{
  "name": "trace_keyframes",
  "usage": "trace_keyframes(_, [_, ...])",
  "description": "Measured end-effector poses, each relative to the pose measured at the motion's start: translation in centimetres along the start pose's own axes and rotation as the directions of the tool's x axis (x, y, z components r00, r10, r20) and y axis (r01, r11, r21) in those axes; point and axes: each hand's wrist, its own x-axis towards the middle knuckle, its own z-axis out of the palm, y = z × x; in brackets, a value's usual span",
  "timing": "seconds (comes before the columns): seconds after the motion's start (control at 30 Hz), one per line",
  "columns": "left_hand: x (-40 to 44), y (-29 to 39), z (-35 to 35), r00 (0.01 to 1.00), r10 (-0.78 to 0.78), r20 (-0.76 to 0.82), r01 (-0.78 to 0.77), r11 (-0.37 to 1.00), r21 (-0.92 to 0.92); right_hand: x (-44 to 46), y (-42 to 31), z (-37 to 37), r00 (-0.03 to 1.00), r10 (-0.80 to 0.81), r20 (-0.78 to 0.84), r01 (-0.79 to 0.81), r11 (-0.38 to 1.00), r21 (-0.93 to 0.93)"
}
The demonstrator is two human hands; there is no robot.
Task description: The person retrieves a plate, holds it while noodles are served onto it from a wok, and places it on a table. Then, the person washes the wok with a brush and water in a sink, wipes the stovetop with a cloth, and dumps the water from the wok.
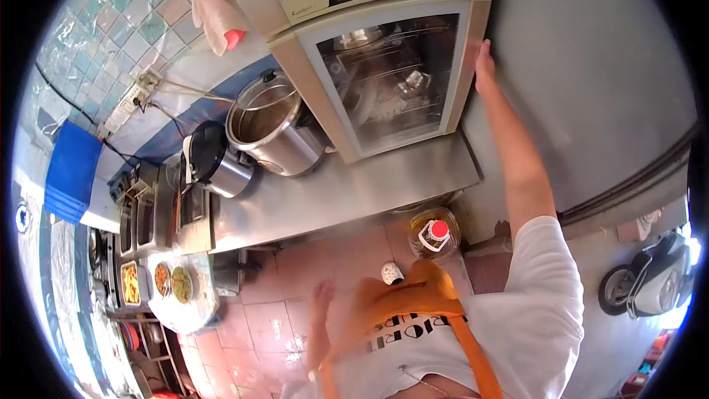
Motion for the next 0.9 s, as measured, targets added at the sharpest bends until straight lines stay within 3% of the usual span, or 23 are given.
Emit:
trace_keyframes(0.07, [-0.1,3.8,1.3,0.995,0.095,0.037,-0.096,0.995,0.030,2.5,1.6,-0.5,0.999,-0.028,0.020,0.029,0.997,-0.071])
trace_keyframes(0.17, [-1.7,11.6,4.8,0.966,0.225,0.124,-0.240,0.963,0.121,1.7,2.6,-1.5,0.990,-0.137,-0.011,0.138,0.987,0.088])
trace_keyframes(0.23, [-2.8,14.0,7.1,0.946,0.309,0.103,-0.319,0.942,0.104,0.0,4.5,-5.2,0.979,-0.194,0.064,0.181,0.969,0.170])
trace_keyframes(0.3, [-4.1,15.4,9.2,0.921,0.382,0.075,-0.387,0.920,0.067,-4.0,5.6,-8.7,0.996,0.029,0.086,-0.064,0.898,0.436])
trace_keyframes(0.33, [-4.8,15.6,10.3,0.910,0.410,0.059,-0.413,0.910,0.044,-8.3,3.2,-8.0,0.981,0.188,0.046,-0.187,0.865,0.465])
trace_keyframes(0.37, [-5.8,15.9,11.4,0.900,0.434,0.047,-0.435,0.900,0.026,-6.6,9.7,-9.9,0.963,0.197,0.183,-0.265,0.812,0.520])
trace_keyframes(0.4, [-7.0,17.0,13.0,0.916,0.401,0.030,-0.398,0.914,-0.083,-5.6,13.0,-9.3,0.928,0.104,0.358,-0.202,0.947,0.249])
trace_keyframes(0.43, [-8.3,18.8,14.3,0.893,0.444,0.071,-0.439,0.895,-0.078,-4.7,16.3,-8.8,0.855,0.007,0.518,-0.014,1.000,0.010])
trace_keyframes(0.5, [-10.2,21.1,16.2,0.847,0.505,0.164,-0.496,0.863,-0.097,-8.4,13.9,-3.6,0.862,0.165,0.479,-0.179,0.984,-0.016])
trace_keyframes(0.57, [-11.7,22.5,17.2,0.789,0.558,0.256,-0.541,0.829,-0.138,-7.9,16.0,0.8,0.816,0.155,0.557,-0.223,0.973,0.056])
trace_keyframes(0.6, [-16.4,26.4,19.4,0.940,0.316,0.131,-0.220,0.853,-0.474,-7.9,16.6,3.3,0.827,0.128,0.547,-0.202,0.976,0.077])
trace_keyframes(0.63, [-16.9,26.0,19.1,0.967,0.243,0.079,-0.175,0.855,-0.489,-7.3,18.0,5.8,0.817,0.102,0.568,-0.177,0.981,0.078])
trace_keyframes(0.73, [-16.9,15.5,15.3,0.993,-0.035,-0.111,-0.033,0.827,-0.561,-4.2,25.0,13.4,0.865,-0.178,0.470,0.229,0.972,-0.055])
trace_keyframes(0.77, [-16.4,12.8,14.1,0.989,-0.037,-0.144,-0.047,0.842,-0.537,-3.3,25.9,15.3,0.905,-0.155,0.397,0.193,0.980,-0.056])
trace_keyframes(0.8, [-16.1,10.7,12.9,0.983,-0.017,-0.184,-0.081,0.856,-0.510,-3.3,26.1,18.6,0.927,-0.135,0.351,0.158,0.987,-0.039])
trace_keyframes(0.83, [-15.4,11.8,12.3,0.972,0.177,-0.157,-0.224,0.902,-0.369,-2.8,25.5,19.4,0.925,-0.067,0.373,0.154,0.966,-0.209])
trace_keyframes(0.87, [-14.7,12.9,11.7,0.923,0.364,-0.125,-0.384,0.892,-0.238,-0.3,31.4,22.5,0.949,-0.257,0.181,0.293,0.932,-0.214])
trace_keyframes(0.9, [-14.5,13.7,10.9,0.848,0.525,-0.072,-0.530,0.842,-0.098,-2.4,26.3,21.3,0.978,-0.049,0.200,0.106,0.954,-0.281])
